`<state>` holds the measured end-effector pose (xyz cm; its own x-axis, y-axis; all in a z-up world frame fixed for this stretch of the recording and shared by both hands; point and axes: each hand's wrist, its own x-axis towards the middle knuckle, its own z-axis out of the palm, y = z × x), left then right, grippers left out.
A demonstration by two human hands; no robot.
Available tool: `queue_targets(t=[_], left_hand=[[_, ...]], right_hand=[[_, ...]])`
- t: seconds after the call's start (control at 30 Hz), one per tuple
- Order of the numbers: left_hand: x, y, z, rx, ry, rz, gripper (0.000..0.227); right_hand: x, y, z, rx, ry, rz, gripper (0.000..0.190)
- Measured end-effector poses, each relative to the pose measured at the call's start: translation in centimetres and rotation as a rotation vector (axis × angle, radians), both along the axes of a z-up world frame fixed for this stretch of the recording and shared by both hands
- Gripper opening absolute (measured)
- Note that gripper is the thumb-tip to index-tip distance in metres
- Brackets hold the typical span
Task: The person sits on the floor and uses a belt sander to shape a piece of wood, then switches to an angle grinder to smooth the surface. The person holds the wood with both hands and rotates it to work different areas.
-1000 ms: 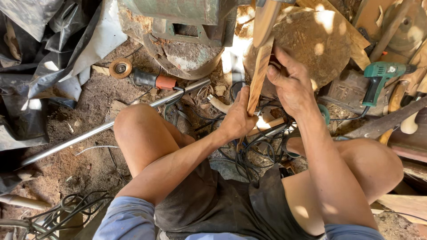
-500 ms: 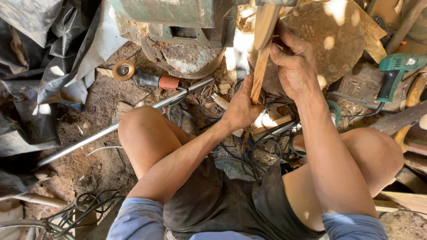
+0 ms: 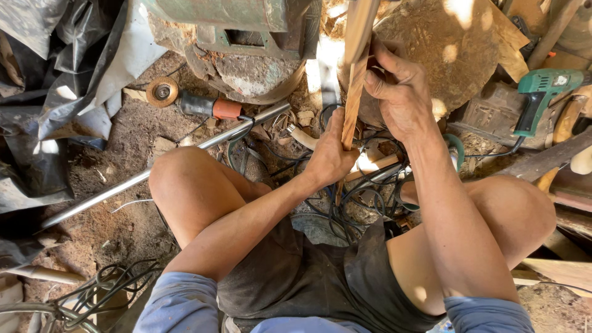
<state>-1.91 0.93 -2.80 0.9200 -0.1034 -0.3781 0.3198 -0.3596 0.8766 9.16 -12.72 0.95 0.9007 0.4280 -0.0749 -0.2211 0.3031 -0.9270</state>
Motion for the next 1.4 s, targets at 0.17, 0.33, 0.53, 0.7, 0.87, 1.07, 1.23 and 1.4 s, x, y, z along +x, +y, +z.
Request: queue_targets(t=[0.17,0.33,0.53,0.7,0.87,1.07,1.23,1.4], left_hand=[[-1.2,-0.2,-1.0,-0.017,-0.085,0.008,0.095],[-1.0,-0.1,-1.1,-0.009,-0.177,0.029,0.094],[0.4,0.7,1.7,-0.070,0.020,0.034,0.102],[1.6,1.0,2.6,-0.035,0.034,0.035,0.102],[2.0,0.6,2.0,-0.049,0.085,0.016,0.104],[0.8,0.1,0.6,-0.088,0.064,0.025,0.100],[-0.4,-0.3,-0.9,0.041,-0.182,-0.004,0.099],[-1.7,-0.6,-1.4,-0.063,-0.175,0.038,0.094]], right_hand=[[-0.8,-0.6,0.5,-0.032,0.001,0.026,0.032],[-0.6,-0.3,1.5,-0.010,0.085,0.016,0.041],[0.6,0.8,1.9,-0.018,0.071,-0.054,0.045],[1.7,1.1,1.3,-0.059,0.074,-0.075,0.041],[2.3,0.8,0.9,-0.037,0.080,-0.041,0.036],[1.4,0.3,0.9,-0.065,0.073,-0.011,0.033],[0.1,0.1,1.2,-0.031,0.069,-0.013,0.038],[-0.9,0.0,1.5,-0.012,0.040,0.017,0.041]])
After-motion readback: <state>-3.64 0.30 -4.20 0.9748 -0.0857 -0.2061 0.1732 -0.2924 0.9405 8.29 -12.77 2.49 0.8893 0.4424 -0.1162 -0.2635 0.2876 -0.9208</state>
